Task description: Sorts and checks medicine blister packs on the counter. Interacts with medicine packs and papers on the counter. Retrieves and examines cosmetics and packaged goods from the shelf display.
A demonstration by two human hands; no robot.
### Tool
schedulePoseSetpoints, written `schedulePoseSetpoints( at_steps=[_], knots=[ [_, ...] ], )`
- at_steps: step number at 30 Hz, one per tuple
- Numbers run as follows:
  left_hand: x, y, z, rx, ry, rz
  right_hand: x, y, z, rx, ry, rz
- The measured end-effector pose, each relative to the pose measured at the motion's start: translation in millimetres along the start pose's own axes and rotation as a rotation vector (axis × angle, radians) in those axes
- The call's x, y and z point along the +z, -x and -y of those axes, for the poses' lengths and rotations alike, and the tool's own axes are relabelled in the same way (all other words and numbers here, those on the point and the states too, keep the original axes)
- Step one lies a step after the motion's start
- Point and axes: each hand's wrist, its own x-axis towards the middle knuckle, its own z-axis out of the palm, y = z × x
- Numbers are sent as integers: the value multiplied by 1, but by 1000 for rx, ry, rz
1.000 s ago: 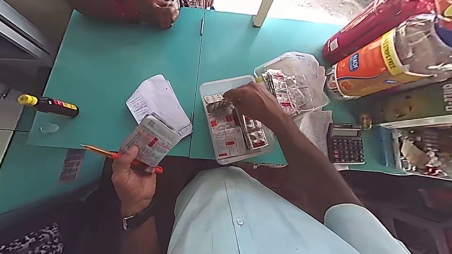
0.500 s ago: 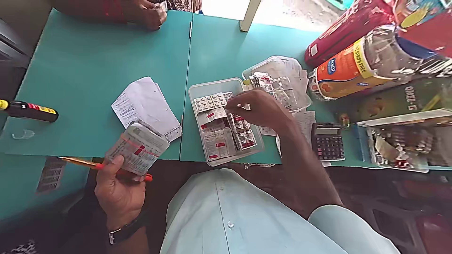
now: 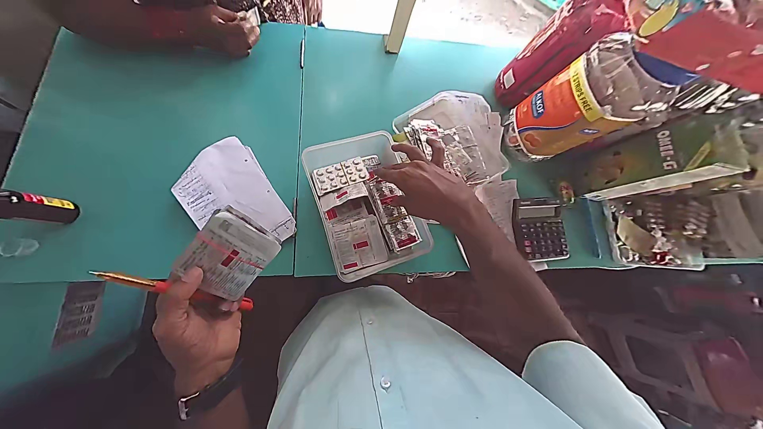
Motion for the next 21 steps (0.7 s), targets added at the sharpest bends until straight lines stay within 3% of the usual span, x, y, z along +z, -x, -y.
schedulePoseSetpoints(
  at_steps=[3,7,12,17,21],
  knots=[
    [-1,1,1,-5,15,-9,2,10,1,-26,-13,36],
    [1,2,-1,10,45,-30,5,32,2,-42,15,-98],
    [6,1,-3,32,33,-45,5,46,2,-19,-35,-132],
    [19,-2,-5,39,38,-5,3,31,-10,-115,-160,45],
    [28,-4,-9,63,44,22,-12,42,-9,-270,-270,72]
  ],
)
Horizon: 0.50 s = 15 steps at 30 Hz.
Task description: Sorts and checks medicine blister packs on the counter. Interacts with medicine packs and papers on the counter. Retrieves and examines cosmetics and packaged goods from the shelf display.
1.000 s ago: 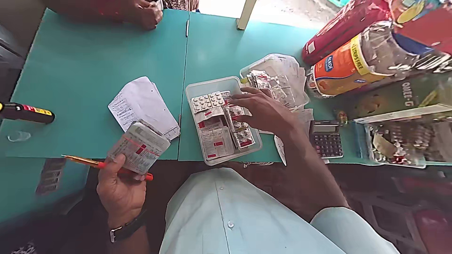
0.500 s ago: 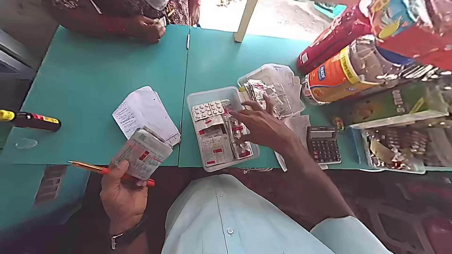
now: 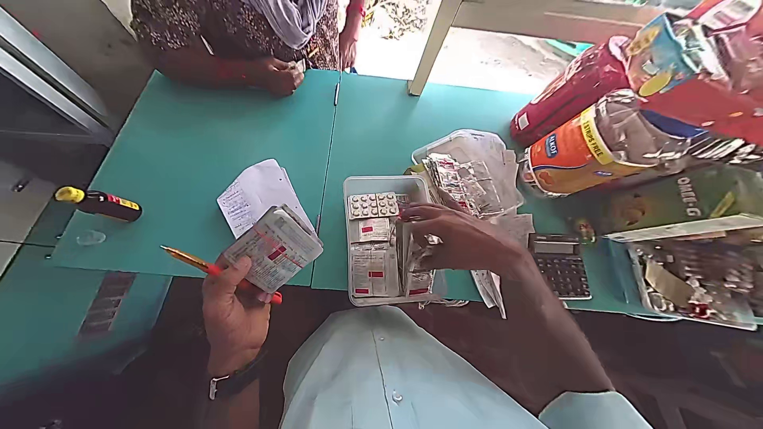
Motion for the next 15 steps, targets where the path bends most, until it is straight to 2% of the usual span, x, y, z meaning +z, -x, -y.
schedulePoseSetpoints(
  at_steps=[3,6,10,12,14,15],
  knots=[
    [4,-1,-2,8,10,39,-6,22,2,-92,-80,-91],
    [14,1,-5,-2,-30,104,-5,46,4,-159,-230,-299],
    [40,6,-8,32,-243,251,-28,117,15,-128,-377,-839],
    [53,4,-6,50,-428,381,-24,150,10,-94,-440,-1145],
    [70,-3,-2,66,-657,556,-12,153,20,4,-586,-1443],
    [78,-10,0,52,-767,650,-6,159,19,-5,-616,-1414]
  ],
)
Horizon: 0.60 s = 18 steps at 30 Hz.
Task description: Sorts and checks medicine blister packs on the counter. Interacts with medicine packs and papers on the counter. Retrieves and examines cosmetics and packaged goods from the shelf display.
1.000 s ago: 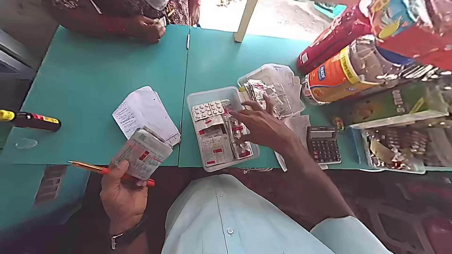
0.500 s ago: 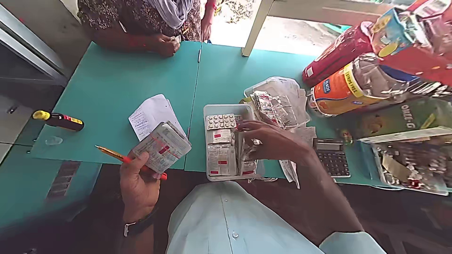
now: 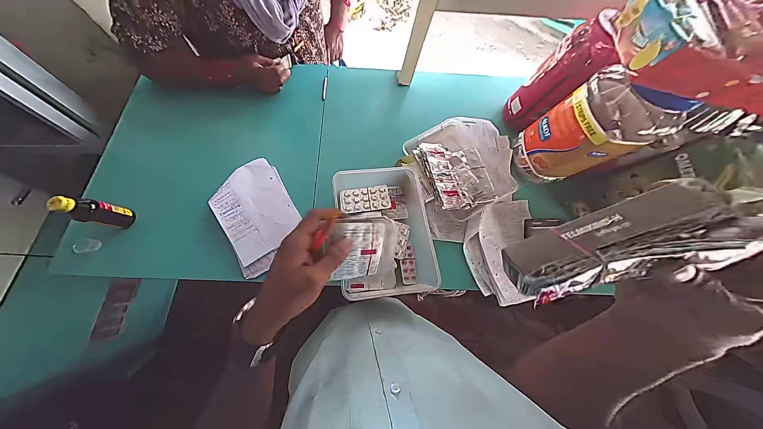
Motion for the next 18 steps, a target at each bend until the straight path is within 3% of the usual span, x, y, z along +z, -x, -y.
schedulePoseSetpoints(
  at_steps=[2,3,4,5,7,11,15,18],
  knots=[
    [8,-27,-2,-31,-168,174,-2,1,0,-14,-74,169],
    [12,-43,-5,-57,-205,249,3,2,8,77,-157,177],
    [16,-58,-8,-79,-221,298,27,4,28,257,-187,-45],
    [21,-72,-10,-91,-221,311,18,10,22,246,-183,68],
    [28,-94,-8,-139,-241,269,-10,28,-16,59,-203,216],
    [42,-121,11,-282,-271,231,-31,53,-39,68,-209,189],
    [56,-108,7,-155,-523,-1,-46,66,-52,71,-254,233],
    [29,-73,4,-91,-394,-257,-51,72,-56,109,-177,236]
  ],
)
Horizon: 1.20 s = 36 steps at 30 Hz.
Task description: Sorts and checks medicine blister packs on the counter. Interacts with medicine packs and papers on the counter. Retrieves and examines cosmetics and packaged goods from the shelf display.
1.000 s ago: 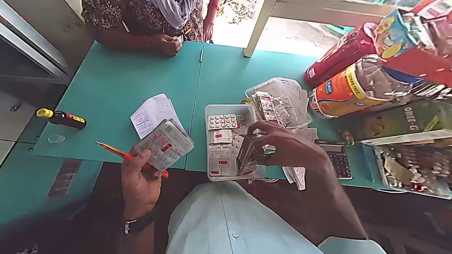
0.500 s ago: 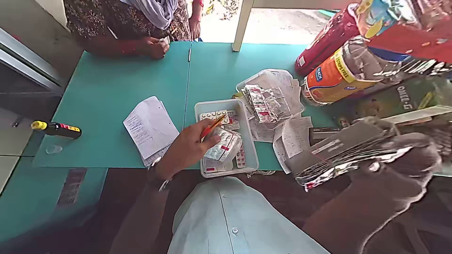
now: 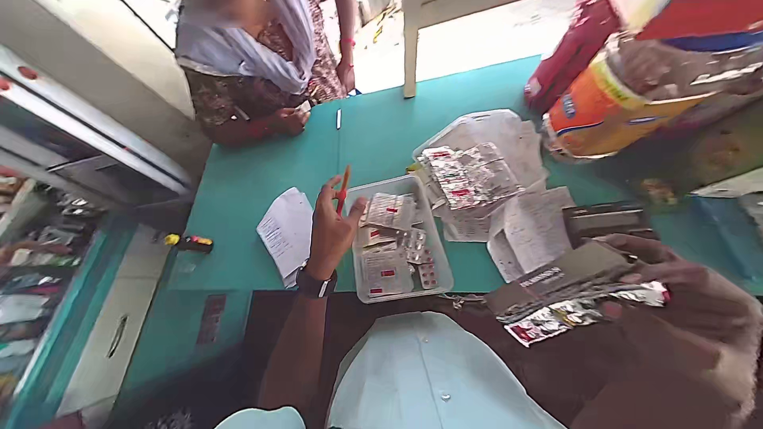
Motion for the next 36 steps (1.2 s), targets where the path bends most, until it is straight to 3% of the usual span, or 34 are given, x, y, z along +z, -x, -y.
schedulePoseSetpoints(
  at_steps=[3,5,8,11,14,16,19,23,26,29,32,36],
  knots=[
    [-23,21,34,-174,238,-44,-21,17,-24,24,-71,-6],
    [-17,31,53,-308,217,30,-42,24,-52,-60,-134,89],
    [11,39,64,-353,135,96,-10,-1,-24,78,-146,36],
    [20,52,64,-167,73,-65,4,-22,-21,68,-155,114],
    [6,81,37,87,49,-234,25,-39,-27,121,-251,122],
    [-6,108,15,203,208,-219,58,-59,-26,145,-312,160],
    [-3,132,0,242,582,51,113,-80,-22,128,-365,315],
    [-7,133,2,0,1261,376,185,-93,-10,85,-485,644],
    [-24,138,18,-140,1597,439,234,-95,-7,78,-529,783],
    [-49,151,45,-104,1657,459,276,-90,-1,9,-309,772],
    [-70,166,78,-143,1700,402,301,-80,13,-69,-4,610],
    [-92,173,118,-111,1771,389,325,-62,28,-101,-51,487]
  ],
)
